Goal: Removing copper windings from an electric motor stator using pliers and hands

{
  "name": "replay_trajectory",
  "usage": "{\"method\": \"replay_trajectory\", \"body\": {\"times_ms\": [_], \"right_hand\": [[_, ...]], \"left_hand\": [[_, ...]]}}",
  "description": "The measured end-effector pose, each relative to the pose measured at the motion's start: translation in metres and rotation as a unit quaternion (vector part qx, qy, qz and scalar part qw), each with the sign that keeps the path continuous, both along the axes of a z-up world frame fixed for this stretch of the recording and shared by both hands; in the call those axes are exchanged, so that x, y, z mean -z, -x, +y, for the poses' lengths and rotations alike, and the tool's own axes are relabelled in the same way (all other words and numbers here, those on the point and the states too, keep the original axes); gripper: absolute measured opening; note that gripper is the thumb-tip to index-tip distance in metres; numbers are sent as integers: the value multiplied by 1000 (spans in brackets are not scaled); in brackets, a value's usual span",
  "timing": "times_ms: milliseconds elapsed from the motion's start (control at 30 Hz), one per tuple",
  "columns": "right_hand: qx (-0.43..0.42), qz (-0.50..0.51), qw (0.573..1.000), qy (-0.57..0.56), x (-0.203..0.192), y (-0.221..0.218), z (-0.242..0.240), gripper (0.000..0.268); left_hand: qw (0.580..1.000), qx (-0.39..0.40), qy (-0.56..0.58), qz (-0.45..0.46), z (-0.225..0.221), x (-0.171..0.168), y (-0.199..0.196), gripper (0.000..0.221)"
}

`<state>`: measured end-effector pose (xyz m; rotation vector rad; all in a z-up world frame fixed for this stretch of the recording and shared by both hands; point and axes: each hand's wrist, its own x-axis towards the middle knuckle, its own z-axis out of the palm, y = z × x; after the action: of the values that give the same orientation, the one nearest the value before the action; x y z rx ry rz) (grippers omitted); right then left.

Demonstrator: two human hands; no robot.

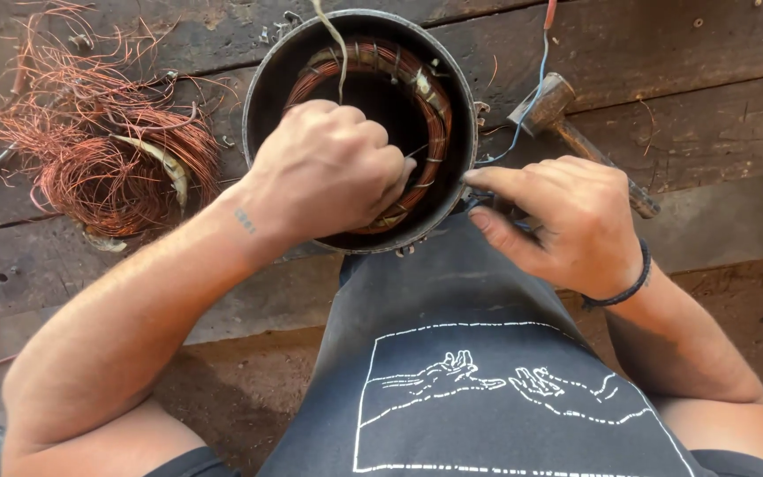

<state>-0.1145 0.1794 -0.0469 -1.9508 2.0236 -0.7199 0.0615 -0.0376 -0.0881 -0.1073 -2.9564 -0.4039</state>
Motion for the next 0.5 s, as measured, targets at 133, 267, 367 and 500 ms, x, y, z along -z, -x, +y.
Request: {"method": "replay_trajectory", "body": {"times_ms": [133,267,367,500], "right_hand": [[-16,129,992,-3,-4,-1,-8,31],[-27,217,976,-12,-11,-5,-19,43],[-25,246,969,-26,-13,-9,-21,43],[-11,259,965,-38,-15,-17,-18,39]], "left_hand": [[994,2,-26,-105,-4,-6,2,32],[993,-43,4,-108,-1,-2,2,44],[992,-83,23,-88,4,14,8,29],[986,-138,77,-52,10,16,8,13]]}}
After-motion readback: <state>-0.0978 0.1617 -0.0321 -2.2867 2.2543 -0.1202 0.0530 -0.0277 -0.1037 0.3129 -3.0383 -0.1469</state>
